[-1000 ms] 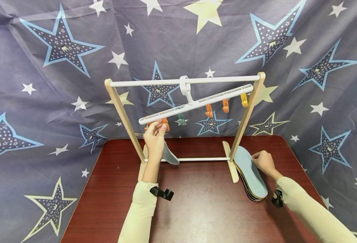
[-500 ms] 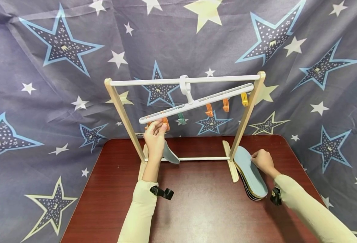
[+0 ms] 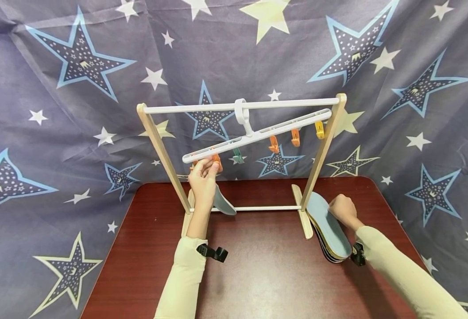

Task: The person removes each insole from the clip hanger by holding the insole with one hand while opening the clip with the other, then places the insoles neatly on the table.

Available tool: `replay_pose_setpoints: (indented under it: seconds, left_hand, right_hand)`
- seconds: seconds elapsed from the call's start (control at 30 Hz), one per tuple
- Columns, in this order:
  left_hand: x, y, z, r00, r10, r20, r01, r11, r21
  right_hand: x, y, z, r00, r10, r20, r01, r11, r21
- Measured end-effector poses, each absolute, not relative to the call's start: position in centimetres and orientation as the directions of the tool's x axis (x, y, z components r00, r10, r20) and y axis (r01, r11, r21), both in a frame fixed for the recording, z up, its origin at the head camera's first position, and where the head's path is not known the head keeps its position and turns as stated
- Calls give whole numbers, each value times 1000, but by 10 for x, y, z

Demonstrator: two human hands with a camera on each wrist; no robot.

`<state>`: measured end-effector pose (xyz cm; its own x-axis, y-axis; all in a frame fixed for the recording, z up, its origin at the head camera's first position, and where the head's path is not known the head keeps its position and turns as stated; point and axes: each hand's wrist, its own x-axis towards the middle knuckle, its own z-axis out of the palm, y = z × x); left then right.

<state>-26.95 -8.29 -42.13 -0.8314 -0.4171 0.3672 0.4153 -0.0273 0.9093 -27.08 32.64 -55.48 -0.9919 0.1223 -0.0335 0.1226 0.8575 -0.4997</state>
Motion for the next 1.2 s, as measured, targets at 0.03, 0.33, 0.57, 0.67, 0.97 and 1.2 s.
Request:
replay_pose_setpoints:
  seconds: [0.03,0.33,0.57,0.67,0.97,1.2]
  left_hand:
    - [-270,-83,-422,-832,-418,364,413,-29,910]
    - [-271,-83,-422,-833,-420,361,414,-38,910]
    - [-269,-83,-421,-827,-411,382,428,-22,903]
    - [-269,-84,-422,-830,-415,374,423,-31,905]
    - [-268,-83,-421,-816,-412,405,450,-14,893]
    - [-267,-83,-420,-825,-408,390,433,-14,901]
  right_hand:
    - [-271,326,-554,-991,130,-44,134,858,-497]
    - [-272,320,-548,-979,183,-90,204,864,-461]
    - [-275,317,-545,-970,211,-124,244,866,-436]
    - [-275,317,-544,-966,218,-142,258,867,-427]
    - [-277,318,-545,-955,235,-183,291,862,-415]
    - [-276,317,-544,-952,239,-192,299,859,-416]
